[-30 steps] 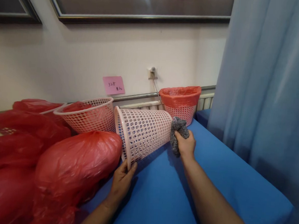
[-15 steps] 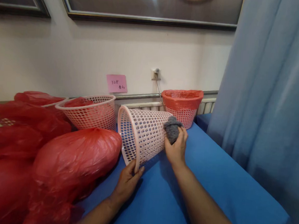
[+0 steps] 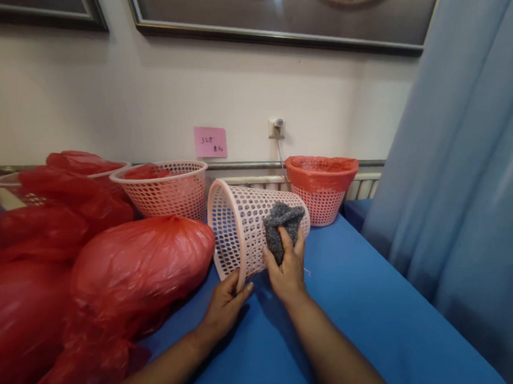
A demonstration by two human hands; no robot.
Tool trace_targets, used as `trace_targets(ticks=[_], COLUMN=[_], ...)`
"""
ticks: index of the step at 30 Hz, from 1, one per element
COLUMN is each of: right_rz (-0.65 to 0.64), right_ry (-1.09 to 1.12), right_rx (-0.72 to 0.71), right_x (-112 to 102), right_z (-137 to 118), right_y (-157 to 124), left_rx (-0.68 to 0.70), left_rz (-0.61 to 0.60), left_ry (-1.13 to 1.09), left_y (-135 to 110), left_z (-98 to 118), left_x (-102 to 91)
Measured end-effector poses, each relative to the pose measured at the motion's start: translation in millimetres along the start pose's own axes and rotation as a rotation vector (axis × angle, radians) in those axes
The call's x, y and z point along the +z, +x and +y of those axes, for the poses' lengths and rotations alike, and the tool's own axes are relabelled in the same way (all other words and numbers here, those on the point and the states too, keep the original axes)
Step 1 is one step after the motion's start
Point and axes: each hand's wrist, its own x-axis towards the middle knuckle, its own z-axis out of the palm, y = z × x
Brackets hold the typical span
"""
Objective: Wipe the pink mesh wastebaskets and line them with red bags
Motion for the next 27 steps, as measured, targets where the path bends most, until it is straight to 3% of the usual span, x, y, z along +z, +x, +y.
trace_targets(ticks=[5,8,10,14,16,18,23,27], right_rz=[0.021,-0.006,0.045,0.216,0.25,0.237,-0.046,-0.173], right_ry=[0.069,0.086,0.035,-0.06,-0.047,-0.014,0.096,0.124], right_rx=[-0.29,-0.368,-0.246,0.313,0.442,0.343,-0.265,-0.454], right_x=[-6,-8,-10,-20,-25,-26,-19,-19], right_z=[-43,-40,-17,47,58,46,-27,-49], right_y=[-22,-23,-12,23,33,30,-9,-26], left_rx=[0.045,0.081,0.054,0.015,0.046,0.081,0.051,-0.042], left_rz=[-0.041,-0.048,-0.02,-0.008,-0.038,-0.055,-0.071,-0.021], left_ry=[0.009,-0.005,0.009,0.032,0.067,0.118,0.146,-0.077], left_y=[-6,-8,-8,-5,-4,-1,7,9], left_z=[0,0,-1,-6,-10,-13,-2,27], left_x=[-0.2,-1.7,-3.0,-5.6,-6.2,-6.3,-9.7,-20.9])
